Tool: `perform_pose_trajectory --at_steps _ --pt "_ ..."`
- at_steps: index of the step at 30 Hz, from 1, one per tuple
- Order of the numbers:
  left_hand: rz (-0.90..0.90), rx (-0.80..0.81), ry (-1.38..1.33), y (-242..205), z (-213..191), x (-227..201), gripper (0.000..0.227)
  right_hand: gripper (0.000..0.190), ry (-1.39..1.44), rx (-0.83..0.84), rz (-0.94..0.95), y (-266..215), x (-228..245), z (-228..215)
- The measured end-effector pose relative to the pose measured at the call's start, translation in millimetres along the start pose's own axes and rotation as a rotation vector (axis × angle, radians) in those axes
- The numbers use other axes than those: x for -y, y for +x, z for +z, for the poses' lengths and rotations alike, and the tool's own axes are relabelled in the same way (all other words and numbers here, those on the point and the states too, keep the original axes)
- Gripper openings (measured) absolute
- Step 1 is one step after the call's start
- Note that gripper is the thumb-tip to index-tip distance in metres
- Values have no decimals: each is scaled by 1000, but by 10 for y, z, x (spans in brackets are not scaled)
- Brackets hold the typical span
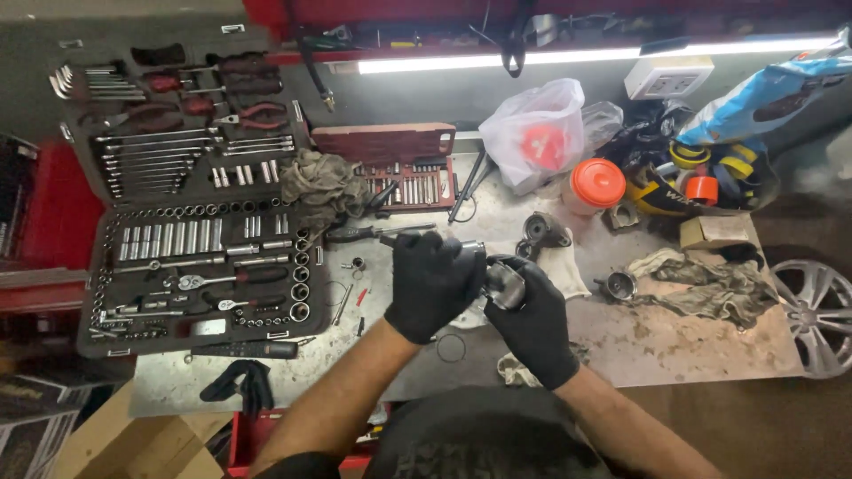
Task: The person holds a cylindrical metal part and uses a screwdriver to manipulate a small ring inside it. They then use a rag to wipe the part and place it on the workbench among other tools and components.
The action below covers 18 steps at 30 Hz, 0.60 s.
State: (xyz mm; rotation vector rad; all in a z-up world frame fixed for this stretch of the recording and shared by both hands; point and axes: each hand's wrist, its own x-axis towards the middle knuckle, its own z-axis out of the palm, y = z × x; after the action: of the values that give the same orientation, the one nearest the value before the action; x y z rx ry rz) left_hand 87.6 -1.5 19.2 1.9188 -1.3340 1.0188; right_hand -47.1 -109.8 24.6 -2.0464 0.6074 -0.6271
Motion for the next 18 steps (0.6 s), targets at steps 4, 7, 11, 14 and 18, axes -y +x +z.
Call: perform_pose_trajectory --at_steps 4,7,11,14,18 --pt "37 31 -108 -61 -101 -232 18 42 -55 15 -58 -61 -171 27" --pt "-15 32 -73 -76 -69 -113 22 45 -46 10 19 -47 -137 34" --pt "-90 218 -172 -108 -57 -57 21 49 62 43 80 -69 -110 -41" --pt "-272 333 -252 -274 48 231 24 43 62 43 19 -5 66 -107" --pt "-1020 507 -1005 -558 -88 131 28 55 370 133 -45 75 -126 -142"
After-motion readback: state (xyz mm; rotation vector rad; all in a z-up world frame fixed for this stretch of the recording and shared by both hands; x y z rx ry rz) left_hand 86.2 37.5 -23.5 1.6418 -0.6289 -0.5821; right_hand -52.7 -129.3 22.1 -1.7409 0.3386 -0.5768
